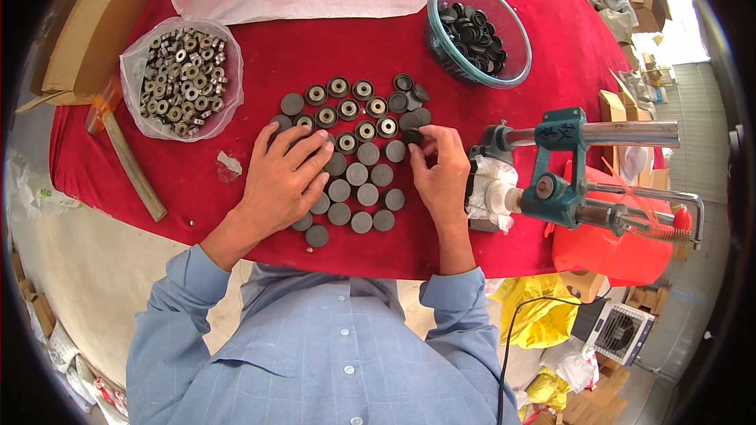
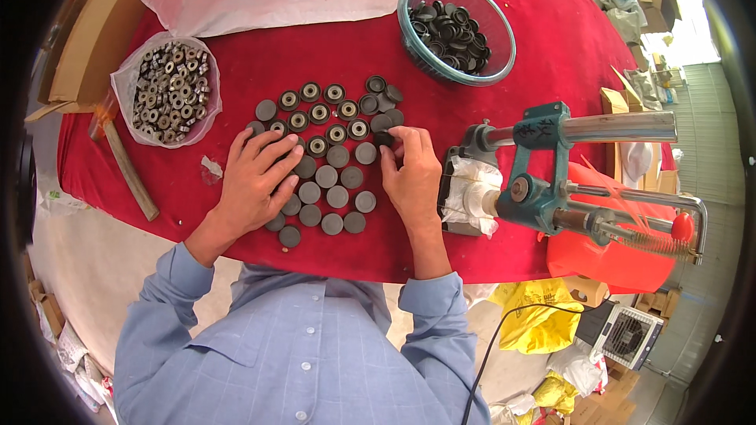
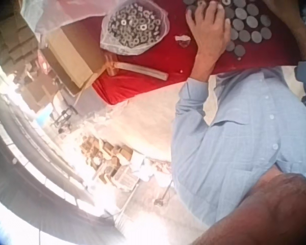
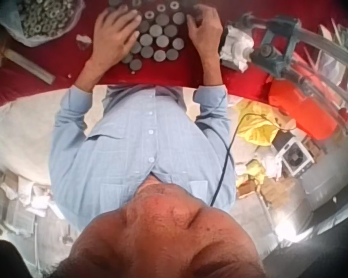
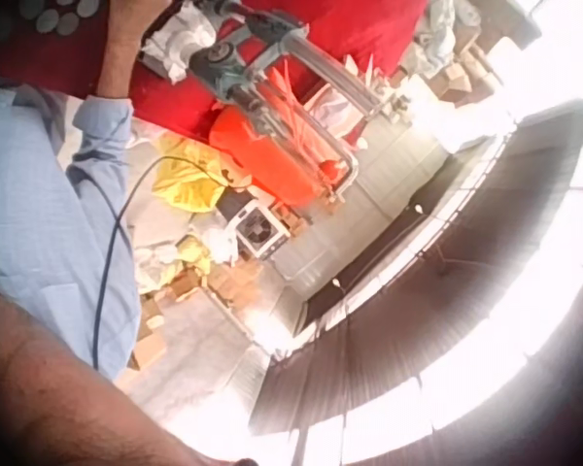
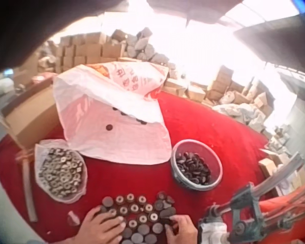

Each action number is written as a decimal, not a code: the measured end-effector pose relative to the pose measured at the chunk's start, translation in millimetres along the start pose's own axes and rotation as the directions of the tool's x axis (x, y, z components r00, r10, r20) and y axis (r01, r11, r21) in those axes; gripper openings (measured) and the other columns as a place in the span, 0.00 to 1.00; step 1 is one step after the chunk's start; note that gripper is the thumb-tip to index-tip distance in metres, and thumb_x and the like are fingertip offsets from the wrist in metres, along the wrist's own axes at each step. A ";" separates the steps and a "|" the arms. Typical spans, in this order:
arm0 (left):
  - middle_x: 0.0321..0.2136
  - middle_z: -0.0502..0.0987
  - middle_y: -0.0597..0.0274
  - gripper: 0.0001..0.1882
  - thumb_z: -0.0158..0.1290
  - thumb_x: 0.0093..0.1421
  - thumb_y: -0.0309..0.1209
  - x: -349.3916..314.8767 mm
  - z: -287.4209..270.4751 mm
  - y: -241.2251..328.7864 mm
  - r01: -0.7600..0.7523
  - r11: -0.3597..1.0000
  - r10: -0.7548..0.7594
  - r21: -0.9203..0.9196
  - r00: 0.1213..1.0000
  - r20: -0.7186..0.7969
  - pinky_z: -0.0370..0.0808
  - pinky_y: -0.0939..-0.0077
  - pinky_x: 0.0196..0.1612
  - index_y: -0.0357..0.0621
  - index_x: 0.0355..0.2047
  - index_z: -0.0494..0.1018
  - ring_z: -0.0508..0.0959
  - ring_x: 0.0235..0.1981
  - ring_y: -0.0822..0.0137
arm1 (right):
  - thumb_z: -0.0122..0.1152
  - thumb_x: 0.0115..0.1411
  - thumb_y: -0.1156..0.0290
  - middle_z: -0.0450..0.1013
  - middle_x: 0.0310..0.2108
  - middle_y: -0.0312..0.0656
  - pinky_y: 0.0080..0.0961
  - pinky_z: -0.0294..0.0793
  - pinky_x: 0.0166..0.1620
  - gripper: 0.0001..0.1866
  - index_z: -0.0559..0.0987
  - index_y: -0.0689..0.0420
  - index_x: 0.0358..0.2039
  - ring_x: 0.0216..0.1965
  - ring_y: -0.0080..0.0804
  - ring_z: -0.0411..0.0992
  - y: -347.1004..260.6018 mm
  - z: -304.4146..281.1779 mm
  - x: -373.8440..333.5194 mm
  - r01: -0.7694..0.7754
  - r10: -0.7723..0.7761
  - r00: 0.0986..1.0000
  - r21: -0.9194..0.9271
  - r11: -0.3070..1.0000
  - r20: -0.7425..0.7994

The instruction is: The person arranges small, round, dark grey objects on a red tablecloth. They pick up the objects from a pile and place them into a neat grid pattern, occasionally adjusting the alignment of the rows and columns. The person uses both hands to handle the objects directly, ensuring they are evenly spaced and aligned.

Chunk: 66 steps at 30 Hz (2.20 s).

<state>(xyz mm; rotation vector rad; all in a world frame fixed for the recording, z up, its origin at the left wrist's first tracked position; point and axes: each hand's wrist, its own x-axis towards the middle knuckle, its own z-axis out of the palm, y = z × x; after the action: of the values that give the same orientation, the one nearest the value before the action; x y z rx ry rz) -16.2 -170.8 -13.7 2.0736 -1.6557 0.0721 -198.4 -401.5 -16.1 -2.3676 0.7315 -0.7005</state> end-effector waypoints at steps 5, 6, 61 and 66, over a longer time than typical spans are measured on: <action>0.63 0.79 0.63 0.23 0.63 0.65 0.36 -1.9 4.3 -0.1 0.015 1.000 -0.017 -0.027 0.999 -0.045 0.62 0.39 0.74 0.45 0.59 0.82 0.74 0.66 0.56 | 0.72 0.59 0.85 0.79 0.39 0.44 0.31 0.80 0.35 0.17 0.83 0.60 0.49 0.31 0.32 0.80 -10.3 1.1 0.4 -0.060 0.064 0.998 0.132 0.989 -0.021; 0.63 0.79 0.63 0.23 0.63 0.65 0.36 -2.3 4.3 -0.4 0.016 0.999 -0.018 -0.028 0.999 -0.045 0.62 0.39 0.74 0.45 0.60 0.82 0.74 0.66 0.55 | 0.72 0.59 0.85 0.79 0.38 0.44 0.31 0.81 0.36 0.16 0.83 0.60 0.48 0.31 0.31 0.80 -14.1 1.4 1.6 -0.076 0.079 0.997 0.129 0.989 -0.020; 0.66 0.77 0.60 0.29 0.65 0.62 0.35 -2.4 -1.1 -2.8 0.015 0.993 -0.017 -0.120 1.000 -0.021 0.60 0.37 0.75 0.45 0.64 0.79 0.73 0.68 0.54 | 0.67 0.64 0.77 0.77 0.53 0.42 0.44 0.72 0.58 0.21 0.83 0.54 0.58 0.53 0.42 0.77 -31.6 8.4 55.9 0.315 -0.269 0.948 -0.377 0.871 0.170; 0.70 0.74 0.58 0.32 0.68 0.62 0.39 6.4 -5.3 12.1 -0.056 0.990 0.063 -0.130 0.997 0.047 0.58 0.33 0.75 0.42 0.65 0.78 0.71 0.71 0.54 | 0.72 0.63 0.75 0.76 0.52 0.41 0.46 0.71 0.55 0.20 0.83 0.54 0.56 0.54 0.42 0.76 -12.5 15.3 59.4 0.297 -0.224 0.951 -0.427 0.854 0.212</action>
<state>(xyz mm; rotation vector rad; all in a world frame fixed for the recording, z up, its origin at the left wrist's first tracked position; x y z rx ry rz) -24.4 -176.3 -2.9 1.9455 -1.7061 -0.0670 -142.3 -424.8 -0.6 -2.9570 0.5529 -0.4769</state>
